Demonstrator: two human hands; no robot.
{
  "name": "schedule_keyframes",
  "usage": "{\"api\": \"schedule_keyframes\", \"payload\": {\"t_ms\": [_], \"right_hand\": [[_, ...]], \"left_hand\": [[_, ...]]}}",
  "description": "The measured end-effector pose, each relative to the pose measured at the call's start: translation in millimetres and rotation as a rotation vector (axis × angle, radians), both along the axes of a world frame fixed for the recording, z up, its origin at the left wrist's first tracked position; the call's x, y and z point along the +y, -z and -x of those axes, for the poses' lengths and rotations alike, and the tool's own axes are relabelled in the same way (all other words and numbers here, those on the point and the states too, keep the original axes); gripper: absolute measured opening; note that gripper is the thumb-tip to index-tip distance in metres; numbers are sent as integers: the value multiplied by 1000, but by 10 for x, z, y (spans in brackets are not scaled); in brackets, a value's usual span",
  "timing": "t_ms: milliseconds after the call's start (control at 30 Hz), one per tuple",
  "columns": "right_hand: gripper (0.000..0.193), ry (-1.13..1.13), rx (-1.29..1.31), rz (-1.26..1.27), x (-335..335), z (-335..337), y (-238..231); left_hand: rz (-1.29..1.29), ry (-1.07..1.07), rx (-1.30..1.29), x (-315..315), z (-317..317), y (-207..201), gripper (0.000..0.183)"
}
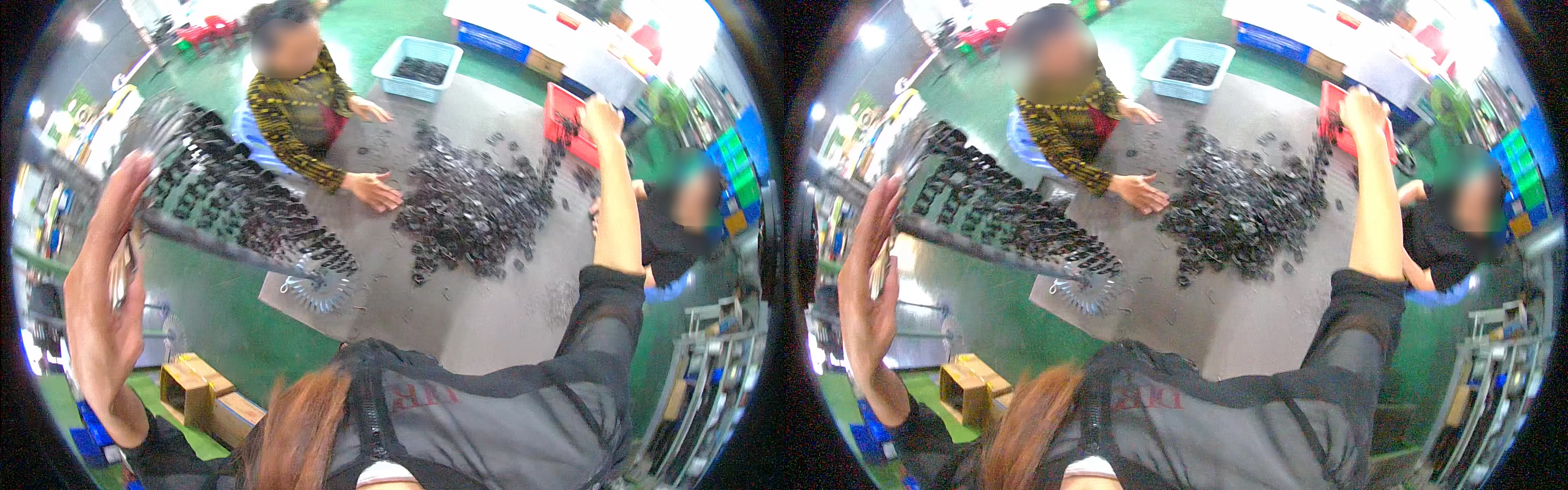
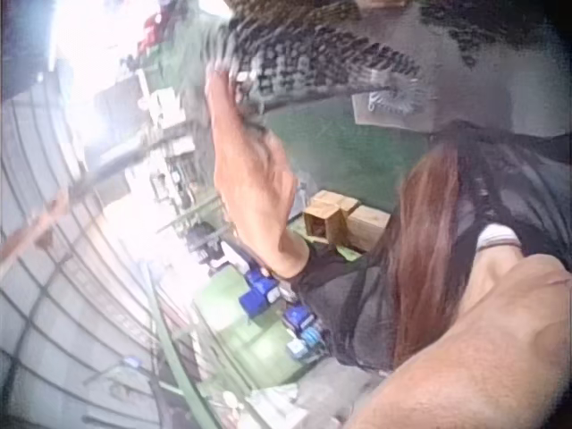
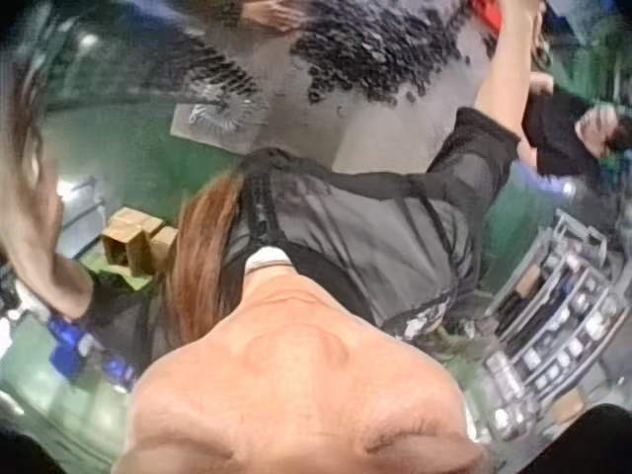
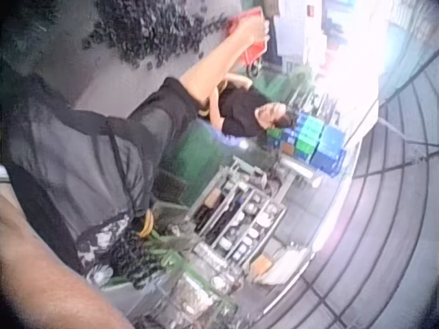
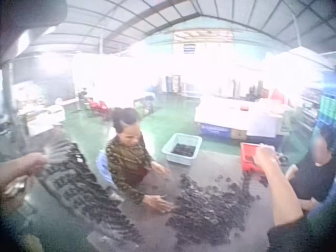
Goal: The person attaches black plastic clips onto a metal fixture with multiple spokes, then moves the assembly to a different rack and begins another one.
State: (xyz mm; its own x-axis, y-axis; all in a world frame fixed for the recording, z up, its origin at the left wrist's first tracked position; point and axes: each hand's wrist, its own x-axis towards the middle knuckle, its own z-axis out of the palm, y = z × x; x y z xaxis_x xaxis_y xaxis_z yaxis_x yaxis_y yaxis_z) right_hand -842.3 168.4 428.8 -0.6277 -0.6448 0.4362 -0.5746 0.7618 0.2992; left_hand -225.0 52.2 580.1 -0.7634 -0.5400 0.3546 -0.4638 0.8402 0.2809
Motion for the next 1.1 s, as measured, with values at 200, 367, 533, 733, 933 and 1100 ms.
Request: {"api": "schedule_keyframes", "payload": {"t_ms": [200, 367, 533, 733, 933, 1100], "right_hand": [[19, -59, -265, 56, -236, -578, 157], [15, -898, -508, 665, -763, -2782, -446], [18, -1306, -707, 905, -722, -3996, -707], [10, -1267, -832, 871, -954, -4317, -771], [7, -1533, -1424, 768, -867, -4162, -798], [11, -1398, -1618, 628, -609, -3969, -815]], "left_hand": [[162, 133, -168, -131, -7, -53, 74], [225, 54, -195, 150, 50, -95, 76], [309, -25, -181, 186, 209, -101, 65], [370, -22, -208, 202, 250, -89, 59], [287, 48, -239, 200, 67, -122, 63], [336, 144, -189, 143, 15, -43, 70]]}}
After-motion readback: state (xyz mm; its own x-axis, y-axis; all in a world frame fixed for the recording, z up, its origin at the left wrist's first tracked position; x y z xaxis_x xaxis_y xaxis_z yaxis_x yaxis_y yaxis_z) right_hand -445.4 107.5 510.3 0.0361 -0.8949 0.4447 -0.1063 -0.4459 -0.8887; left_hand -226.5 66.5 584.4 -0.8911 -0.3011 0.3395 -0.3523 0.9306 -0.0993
